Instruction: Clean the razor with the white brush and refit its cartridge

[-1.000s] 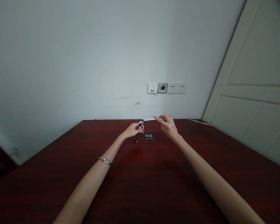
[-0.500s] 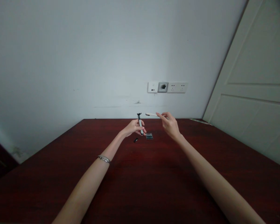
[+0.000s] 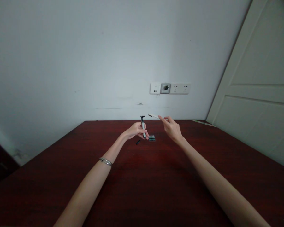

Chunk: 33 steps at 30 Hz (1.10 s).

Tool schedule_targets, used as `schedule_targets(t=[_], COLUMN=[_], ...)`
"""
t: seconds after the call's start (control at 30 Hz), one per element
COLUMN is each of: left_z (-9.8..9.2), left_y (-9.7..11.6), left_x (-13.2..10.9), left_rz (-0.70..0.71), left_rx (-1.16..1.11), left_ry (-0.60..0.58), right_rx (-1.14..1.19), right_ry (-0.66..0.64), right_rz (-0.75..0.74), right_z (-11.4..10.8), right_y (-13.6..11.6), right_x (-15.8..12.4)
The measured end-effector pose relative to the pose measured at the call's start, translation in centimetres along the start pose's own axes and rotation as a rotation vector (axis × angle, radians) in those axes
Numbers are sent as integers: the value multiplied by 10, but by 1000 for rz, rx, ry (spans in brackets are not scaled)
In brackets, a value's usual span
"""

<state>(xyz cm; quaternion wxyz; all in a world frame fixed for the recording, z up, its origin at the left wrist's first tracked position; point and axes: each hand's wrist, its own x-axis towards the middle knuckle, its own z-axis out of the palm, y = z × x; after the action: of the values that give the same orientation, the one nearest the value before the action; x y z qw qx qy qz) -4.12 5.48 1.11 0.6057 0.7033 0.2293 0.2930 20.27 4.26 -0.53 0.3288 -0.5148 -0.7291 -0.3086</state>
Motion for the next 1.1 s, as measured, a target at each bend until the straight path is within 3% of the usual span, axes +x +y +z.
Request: schedule_targets(t=[0.3, 0.6, 0.8, 0.97, 1.1], left_z=[1, 1, 0, 1, 2], left_y=[-15, -16, -17, -16, -14], left_x=[5, 6, 5, 5, 3], left_rz=[-42, -47, -54, -62, -72], left_rx=[-4, 2, 7, 3, -6], left_ry=[-7, 12, 17, 22, 15], right_rx=[-19, -26, -9, 58, 76], right_ry=[-225, -376, -324, -250, -266], right_rz=[15, -6, 16, 0, -1], right_z=[-21, -29, -19, -21, -18], right_y=[-31, -32, -19, -23, -21], right_x=[11, 14, 8, 10, 9])
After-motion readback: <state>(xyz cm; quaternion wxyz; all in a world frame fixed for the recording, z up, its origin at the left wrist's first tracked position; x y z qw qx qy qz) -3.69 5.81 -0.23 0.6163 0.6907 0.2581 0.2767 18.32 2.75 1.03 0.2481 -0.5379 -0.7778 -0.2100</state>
